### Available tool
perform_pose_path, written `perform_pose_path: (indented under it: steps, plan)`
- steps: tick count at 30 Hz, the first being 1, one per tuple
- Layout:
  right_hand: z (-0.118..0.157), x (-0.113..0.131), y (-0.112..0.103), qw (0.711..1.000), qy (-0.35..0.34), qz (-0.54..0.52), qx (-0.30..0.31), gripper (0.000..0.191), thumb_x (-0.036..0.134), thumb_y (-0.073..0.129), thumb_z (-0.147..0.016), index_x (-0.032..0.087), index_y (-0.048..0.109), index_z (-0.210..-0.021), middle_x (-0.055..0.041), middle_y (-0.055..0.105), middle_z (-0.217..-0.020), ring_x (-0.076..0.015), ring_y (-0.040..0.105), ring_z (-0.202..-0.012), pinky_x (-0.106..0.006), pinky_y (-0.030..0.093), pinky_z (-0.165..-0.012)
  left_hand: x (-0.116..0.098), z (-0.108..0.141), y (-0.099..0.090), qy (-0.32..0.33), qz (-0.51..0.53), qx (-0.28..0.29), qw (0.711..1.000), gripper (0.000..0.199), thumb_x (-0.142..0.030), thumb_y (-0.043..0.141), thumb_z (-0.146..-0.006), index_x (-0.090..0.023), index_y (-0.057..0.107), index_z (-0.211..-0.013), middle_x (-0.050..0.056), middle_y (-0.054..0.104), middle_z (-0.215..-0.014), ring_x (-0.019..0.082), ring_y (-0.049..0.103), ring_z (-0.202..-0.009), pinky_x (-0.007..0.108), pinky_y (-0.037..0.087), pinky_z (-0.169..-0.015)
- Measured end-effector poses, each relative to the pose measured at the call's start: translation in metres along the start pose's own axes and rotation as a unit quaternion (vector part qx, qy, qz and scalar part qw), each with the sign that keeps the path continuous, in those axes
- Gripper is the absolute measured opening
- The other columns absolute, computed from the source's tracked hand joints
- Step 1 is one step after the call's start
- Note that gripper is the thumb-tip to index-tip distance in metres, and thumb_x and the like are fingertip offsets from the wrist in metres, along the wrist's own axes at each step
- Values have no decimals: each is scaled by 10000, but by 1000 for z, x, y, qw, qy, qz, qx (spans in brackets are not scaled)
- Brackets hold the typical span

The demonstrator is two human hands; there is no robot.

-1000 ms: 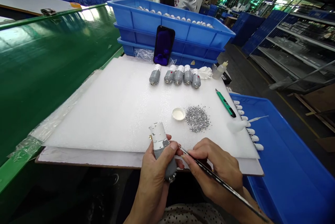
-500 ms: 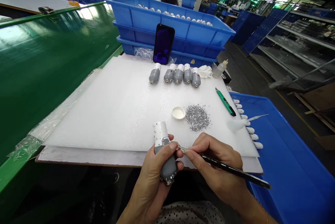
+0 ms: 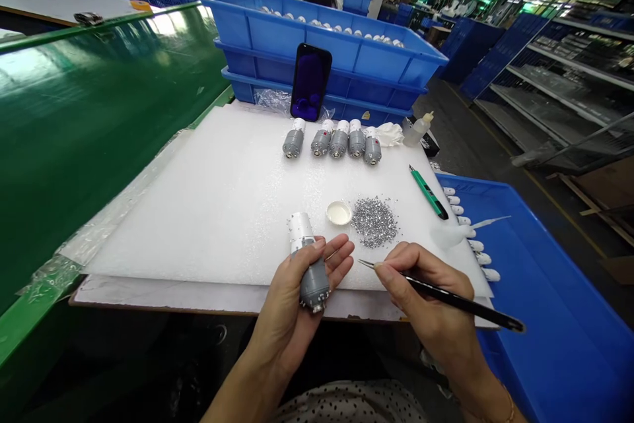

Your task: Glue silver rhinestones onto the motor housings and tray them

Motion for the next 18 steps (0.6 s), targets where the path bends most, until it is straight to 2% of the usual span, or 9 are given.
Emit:
perform_pose_path:
  steps: [3, 6, 7, 9, 12, 14, 18]
  plan:
    - [0, -9, -5, 1000, 20, 4, 2, 196, 281, 666, -882, 195, 583, -727, 44, 505, -617, -81, 416, -499, -211, 329, -431, -4, -2, 1, -7, -10, 18, 1000, 134, -119, 679, -833, -97, 629, -955, 223, 698, -1229, 343, 699, -1075, 426, 595, -935]
    - [-1, -14, -5, 999, 29, 20, 8, 224, 305, 655, -885, 193, 577, -708, 46, 489, -591, -86, 401, -488, -218, 324, -429, -9, 4, -2, 0, -54, 9, 999, 133, -135, 673, -837, -124, 633, -963, 176, 672, -1285, 336, 704, -1058, 439, 618, -894]
    - [-1, -16, -3, 999, 28, 28, 10, 232, 308, 651, -886, 192, 572, -702, 47, 484, -588, -87, 399, -487, -219, 323, -428, -11, 7, -5, 17, -77, -9, 997, 126, -134, 671, -836, -131, 638, -957, 158, 688, -1251, 313, 714, -1027, 411, 637, -843]
    - [-3, -18, 3, 998, 10, 53, 19, 234, 299, 640, -894, 191, 556, -704, 49, 476, -591, -91, 408, -495, -220, 332, -439, -19, 13, -13, 70, -122, -49, 989, 138, -133, 685, -823, -147, 643, -954, 101, 741, -1047, 219, 727, -861, 306, 647, -683]
    - [-5, -22, 17, 994, -40, 89, 51, 200, 250, 639, -894, 188, 544, -729, 41, 498, -631, -99, 456, -541, -230, 368, -495, -27, 19, -24, 134, -149, -70, 977, 221, -164, 741, -782, -175, 621, -968, -14, 655, -719, 98, 583, -588, 180, 531, -488]
    - [-6, -24, 28, 989, -71, 98, 80, 173, 207, 649, -879, 184, 551, -739, 34, 511, -668, -104, 482, -584, -239, 382, -543, -28, 20, -31, 138, -151, -67, 977, 274, -200, 764, -766, -178, 598, -982, -37, 606, -676, 83, 525, -554, 168, 483, -465]
    - [-9, -24, 41, 983, -99, 108, 108, 160, 159, 638, -877, 182, 553, -743, 33, 505, -688, -106, 481, -612, -246, 375, -573, -23, 21, -36, 121, -174, -60, 975, 351, -251, 785, -750, -165, 576, -1018, -20, 622, -703, 85, 532, -556, 175, 476, -492]
Point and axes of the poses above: each hand's wrist, its own z-axis away from the middle knuckle, its own y-axis out of the palm, x = y × z, the point moved 3 cm from there along -z, towards the middle knuckle
